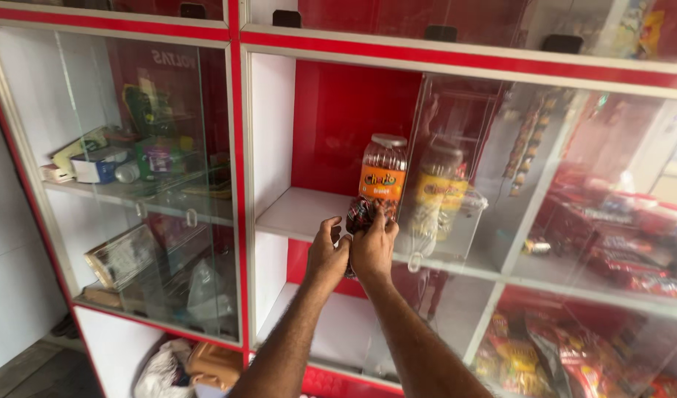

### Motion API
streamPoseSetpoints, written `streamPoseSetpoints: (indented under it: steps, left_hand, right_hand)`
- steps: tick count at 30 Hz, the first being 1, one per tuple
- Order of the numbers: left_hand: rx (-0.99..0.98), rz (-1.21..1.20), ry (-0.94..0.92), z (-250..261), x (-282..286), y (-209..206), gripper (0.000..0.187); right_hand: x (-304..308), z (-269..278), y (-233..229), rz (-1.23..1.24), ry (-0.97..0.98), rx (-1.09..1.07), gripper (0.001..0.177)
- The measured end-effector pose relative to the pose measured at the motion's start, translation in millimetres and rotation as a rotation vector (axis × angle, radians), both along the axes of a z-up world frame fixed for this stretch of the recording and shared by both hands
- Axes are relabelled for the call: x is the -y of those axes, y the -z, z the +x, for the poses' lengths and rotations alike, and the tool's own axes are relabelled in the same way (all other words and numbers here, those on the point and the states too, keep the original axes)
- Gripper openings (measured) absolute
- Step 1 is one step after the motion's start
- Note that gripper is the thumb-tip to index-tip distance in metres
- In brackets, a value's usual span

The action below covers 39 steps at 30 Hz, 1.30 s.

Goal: The person wipes the exterior of several large plastic jars containing candies using a patterned cloth. They move the jars from a display shelf to a counter, clean them, and then return them to the shelf. The task involves repetitive wiping motions on the jars' surfaces.

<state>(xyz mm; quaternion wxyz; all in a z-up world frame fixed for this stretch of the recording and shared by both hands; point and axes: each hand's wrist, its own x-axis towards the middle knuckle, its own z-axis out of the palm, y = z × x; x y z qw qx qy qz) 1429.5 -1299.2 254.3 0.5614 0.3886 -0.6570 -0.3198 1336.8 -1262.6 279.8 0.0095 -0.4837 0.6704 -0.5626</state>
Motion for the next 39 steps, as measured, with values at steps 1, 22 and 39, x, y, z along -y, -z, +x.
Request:
streamPoseSetpoints:
  steps: [1,22,39]
  left_hand:
    - [0.006,-0.044,-0.007,-5.5,10.0,2.0,0.049]
    - [0.098,0.002,-0.090,-40.1,106.9,-31.4,0.099]
    - [-0.055,0.161,0.234,-41.2,149.1,-36.5,0.118]
  right_hand:
    - [4.4,-1.1,-4.5,0.044,0.019,0.033,0.081]
    - [53.2,-6.9,-22.9,0.218,-0.034,0.038,0.061]
    - [113.3,-39.9,2.1,0.078,0.063,-0.041,0.075]
